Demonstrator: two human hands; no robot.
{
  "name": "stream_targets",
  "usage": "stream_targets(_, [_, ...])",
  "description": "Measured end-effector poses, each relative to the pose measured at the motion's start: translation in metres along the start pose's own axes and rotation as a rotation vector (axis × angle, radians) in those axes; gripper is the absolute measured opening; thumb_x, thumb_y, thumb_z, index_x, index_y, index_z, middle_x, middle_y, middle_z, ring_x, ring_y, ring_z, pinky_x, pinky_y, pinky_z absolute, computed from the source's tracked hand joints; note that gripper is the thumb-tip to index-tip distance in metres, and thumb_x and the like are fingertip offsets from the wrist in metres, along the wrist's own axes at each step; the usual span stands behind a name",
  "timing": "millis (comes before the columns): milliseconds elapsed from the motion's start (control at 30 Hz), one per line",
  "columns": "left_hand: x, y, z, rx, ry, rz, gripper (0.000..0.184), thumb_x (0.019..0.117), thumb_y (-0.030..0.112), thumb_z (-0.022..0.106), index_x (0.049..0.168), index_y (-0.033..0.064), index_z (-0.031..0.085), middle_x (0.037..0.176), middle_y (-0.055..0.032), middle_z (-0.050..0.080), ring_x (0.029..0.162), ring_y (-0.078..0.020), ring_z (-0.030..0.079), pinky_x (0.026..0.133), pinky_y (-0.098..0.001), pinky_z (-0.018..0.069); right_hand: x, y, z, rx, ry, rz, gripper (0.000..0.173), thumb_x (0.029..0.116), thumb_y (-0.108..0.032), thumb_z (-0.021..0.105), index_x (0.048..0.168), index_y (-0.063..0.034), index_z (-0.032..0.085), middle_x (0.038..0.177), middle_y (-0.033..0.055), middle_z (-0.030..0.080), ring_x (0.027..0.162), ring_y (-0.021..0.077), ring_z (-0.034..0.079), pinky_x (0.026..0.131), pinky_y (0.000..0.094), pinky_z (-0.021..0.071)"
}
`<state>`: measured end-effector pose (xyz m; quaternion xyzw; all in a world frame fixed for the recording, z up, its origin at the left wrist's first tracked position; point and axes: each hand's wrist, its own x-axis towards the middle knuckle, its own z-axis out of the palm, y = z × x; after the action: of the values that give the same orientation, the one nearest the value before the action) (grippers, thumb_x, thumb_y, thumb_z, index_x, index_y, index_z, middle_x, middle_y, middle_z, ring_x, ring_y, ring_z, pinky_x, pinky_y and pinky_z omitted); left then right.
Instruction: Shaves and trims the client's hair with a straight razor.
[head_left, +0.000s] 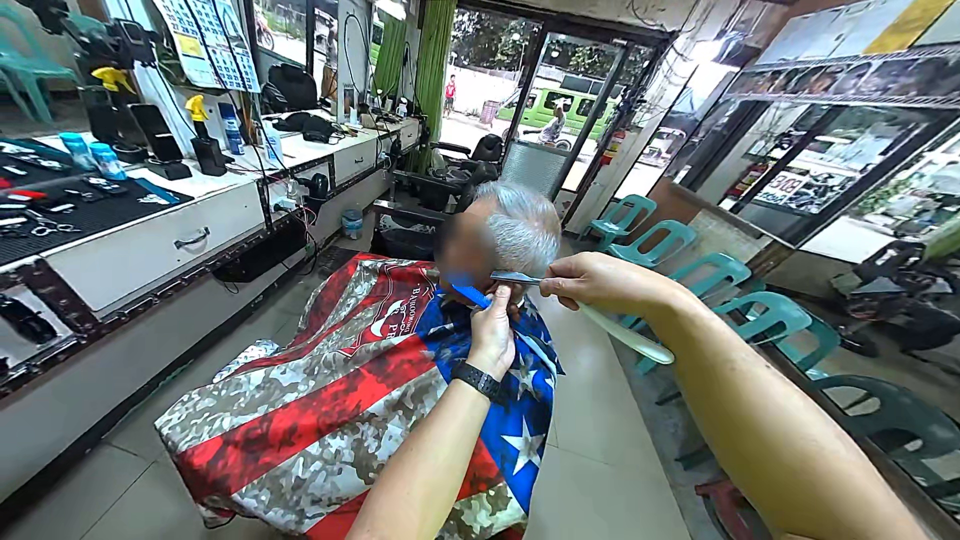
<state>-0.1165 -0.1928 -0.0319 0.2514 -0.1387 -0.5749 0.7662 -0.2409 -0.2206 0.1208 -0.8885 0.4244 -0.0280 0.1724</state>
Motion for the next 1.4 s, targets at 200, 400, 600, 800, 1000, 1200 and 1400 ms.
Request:
stream_targets(200, [0.002,0.002,0.0,0.008,0.007,-0.012,0.013,0.1025,0.017,0.063,0.101,0.0042,0.066,0.087,-0.007,0.064,0.068,-0.0142,0.058,0.064,-0.0276,0.0512,0.005,0.006,-0.002,0.019,0.042,-0.03,0.033,0.1074,-0.03,0.055,0.083,-0.0135,0.068,0.063,-0.0021,0.061,0.057,0.0113,0.056,0.057,0.0338,0.0465])
stream_targets(400, [0.001,0.002,0.001,0.004,0.021,-0.017,0.014,0.1018,0.016,0.064,0.101,0.0027,0.067,0.085,-0.0085,0.064,0.068,-0.0146,0.058,0.065,-0.0282,0.0523,0.006,0.007,-0.002,0.025,0.032,-0.036,0.032,0.1073,-0.03,0.055,0.084,-0.0136,0.069,0.063,-0.0021,0.062,0.056,0.0112,0.057,0.057,0.0335,0.0467])
stream_targets(600, [0.001,0.002,0.0,0.01,0.008,-0.008,0.013,0.1018,0.017,0.064,0.101,0.0039,0.067,0.088,-0.0078,0.064,0.071,-0.015,0.059,0.067,-0.0287,0.0522,0.007,0.008,-0.001,0.022,0.03,-0.034,0.031,0.1075,-0.03,0.055,0.085,-0.0143,0.07,0.063,-0.0025,0.062,0.056,0.0108,0.056,0.057,0.0336,0.0466])
stream_targets(800, [-0.001,0.001,0.002,0.012,0.037,-0.013,0.01,0.1049,0.012,0.057,0.107,0.0046,0.062,0.09,-0.008,0.062,0.076,-0.0163,0.06,0.071,-0.0311,0.0535,0.002,0.003,0.001,-0.001,-0.019,-0.072,0.03,0.1074,-0.03,0.055,0.088,-0.0135,0.071,0.064,-0.0025,0.063,0.057,0.0103,0.057,0.058,0.0335,0.0484])
stream_targets(1000, [-0.002,-0.001,-0.001,0.017,0.023,0.005,0.01,0.104,0.015,0.059,0.107,0.007,0.064,0.091,-0.0067,0.064,0.078,-0.0159,0.061,0.073,-0.0326,0.0535,0.001,0.0,0.0,-0.019,-0.029,-0.074,0.03,0.1075,-0.03,0.055,0.088,-0.013,0.071,0.063,-0.0021,0.062,0.056,0.0108,0.057,0.058,0.034,0.0478])
stream_targets(1200, [0.0,-0.003,-0.003,-0.011,-0.006,0.012,0.01,0.103,0.016,0.061,0.106,0.0078,0.066,0.092,-0.0059,0.065,0.078,-0.0145,0.061,0.072,-0.0309,0.0536,0.003,0.0,-0.002,-0.036,-0.001,-0.056,0.031,0.1078,-0.03,0.054,0.088,-0.0131,0.072,0.064,-0.0021,0.062,0.058,0.0109,0.057,0.059,0.0348,0.0473])
stream_targets(1400, [0.002,-0.003,-0.003,0.001,-0.014,0.012,0.01,0.1026,0.018,0.063,0.104,0.0086,0.066,0.092,-0.0052,0.065,0.075,-0.0134,0.06,0.069,-0.0292,0.0527,0.007,0.002,-0.002,-0.024,0.009,-0.056,0.031,0.1076,-0.03,0.055,0.087,-0.0132,0.071,0.064,-0.0019,0.062,0.058,0.0112,0.057,0.058,0.0351,0.0476])
